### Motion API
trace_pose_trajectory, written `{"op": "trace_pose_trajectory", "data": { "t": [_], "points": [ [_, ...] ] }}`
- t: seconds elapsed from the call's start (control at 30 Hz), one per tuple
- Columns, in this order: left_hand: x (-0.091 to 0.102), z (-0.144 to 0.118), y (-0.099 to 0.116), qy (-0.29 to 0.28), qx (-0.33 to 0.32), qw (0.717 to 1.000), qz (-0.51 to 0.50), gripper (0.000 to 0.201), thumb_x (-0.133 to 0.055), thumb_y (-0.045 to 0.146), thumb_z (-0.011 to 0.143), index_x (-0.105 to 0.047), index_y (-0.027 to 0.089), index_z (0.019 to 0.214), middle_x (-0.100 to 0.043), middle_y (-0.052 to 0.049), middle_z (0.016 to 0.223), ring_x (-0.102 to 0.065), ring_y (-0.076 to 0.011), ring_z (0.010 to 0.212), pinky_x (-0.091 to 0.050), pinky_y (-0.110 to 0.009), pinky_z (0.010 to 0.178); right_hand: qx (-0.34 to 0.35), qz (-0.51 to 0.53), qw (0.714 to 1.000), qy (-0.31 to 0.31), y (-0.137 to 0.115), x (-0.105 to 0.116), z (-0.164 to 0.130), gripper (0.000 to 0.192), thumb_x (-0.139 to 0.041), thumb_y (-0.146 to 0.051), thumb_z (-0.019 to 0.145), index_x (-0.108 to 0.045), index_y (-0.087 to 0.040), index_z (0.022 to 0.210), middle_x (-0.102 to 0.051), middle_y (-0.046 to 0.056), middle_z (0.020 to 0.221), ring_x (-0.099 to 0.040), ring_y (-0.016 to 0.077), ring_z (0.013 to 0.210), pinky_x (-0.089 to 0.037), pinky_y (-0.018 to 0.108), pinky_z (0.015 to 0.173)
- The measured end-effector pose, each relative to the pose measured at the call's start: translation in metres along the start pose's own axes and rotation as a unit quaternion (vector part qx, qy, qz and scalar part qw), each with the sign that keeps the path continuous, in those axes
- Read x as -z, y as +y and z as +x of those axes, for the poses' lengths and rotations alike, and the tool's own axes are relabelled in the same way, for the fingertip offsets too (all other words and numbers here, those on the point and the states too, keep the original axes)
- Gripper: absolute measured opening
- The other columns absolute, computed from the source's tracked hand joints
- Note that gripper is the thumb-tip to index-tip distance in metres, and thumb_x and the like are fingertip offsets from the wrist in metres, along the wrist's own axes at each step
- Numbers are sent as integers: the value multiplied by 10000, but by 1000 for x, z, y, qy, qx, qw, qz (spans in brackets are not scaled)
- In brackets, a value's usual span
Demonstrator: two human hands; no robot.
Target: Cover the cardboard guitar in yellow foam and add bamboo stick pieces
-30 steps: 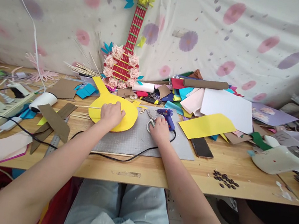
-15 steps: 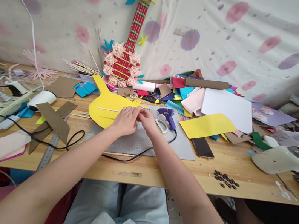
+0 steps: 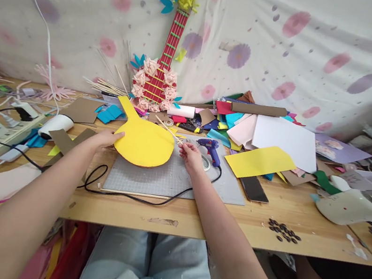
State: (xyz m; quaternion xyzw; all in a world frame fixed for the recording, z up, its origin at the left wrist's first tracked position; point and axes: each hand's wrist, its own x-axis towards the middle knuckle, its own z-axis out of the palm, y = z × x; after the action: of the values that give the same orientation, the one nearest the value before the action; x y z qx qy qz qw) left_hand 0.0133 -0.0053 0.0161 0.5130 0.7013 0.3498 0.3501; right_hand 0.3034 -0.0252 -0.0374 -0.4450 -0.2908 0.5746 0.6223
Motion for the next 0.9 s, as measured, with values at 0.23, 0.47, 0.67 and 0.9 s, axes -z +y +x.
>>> {"op": "trace_pose_trajectory", "data": {
  "t": [0.23,0.47,0.67,0.9],
  "points": [
    [21,-18,2,-70,-13,973,-219,246,-645,219,707,-622,187,950,-696,-27,905,-631,-156,825,-522,-279,695,33,22,998,-41,-8,6,-2,250,-695,-320,646,-496,-206,747,-657,-40,709,-523,47,489,-414,163,446],
    [57,-25,1,-52,-183,940,-284,268,-607,137,733,-613,228,985,-668,69,1044,-557,-128,1002,-480,-253,848,12,98,994,-55,-12,11,-5,262,-717,-261,612,-500,-207,749,-638,-58,659,-505,40,470,-391,143,420],
    [56,-24,5,17,-137,945,-296,234,-547,147,782,-620,204,997,-666,44,1051,-573,-108,956,-494,-225,791,15,108,992,-57,-11,10,-7,226,-699,-242,632,-507,-211,746,-635,-57,680,-498,44,478,-393,154,429],
    [33,-29,15,-95,25,977,-191,281,-731,242,590,-678,151,850,-703,-77,901,-648,-167,745,-516,-259,615,46,111,992,-48,-17,22,-1,215,-694,-225,606,-565,-222,779,-645,-49,745,-492,49,512,-381,169,445]
  ]
}}
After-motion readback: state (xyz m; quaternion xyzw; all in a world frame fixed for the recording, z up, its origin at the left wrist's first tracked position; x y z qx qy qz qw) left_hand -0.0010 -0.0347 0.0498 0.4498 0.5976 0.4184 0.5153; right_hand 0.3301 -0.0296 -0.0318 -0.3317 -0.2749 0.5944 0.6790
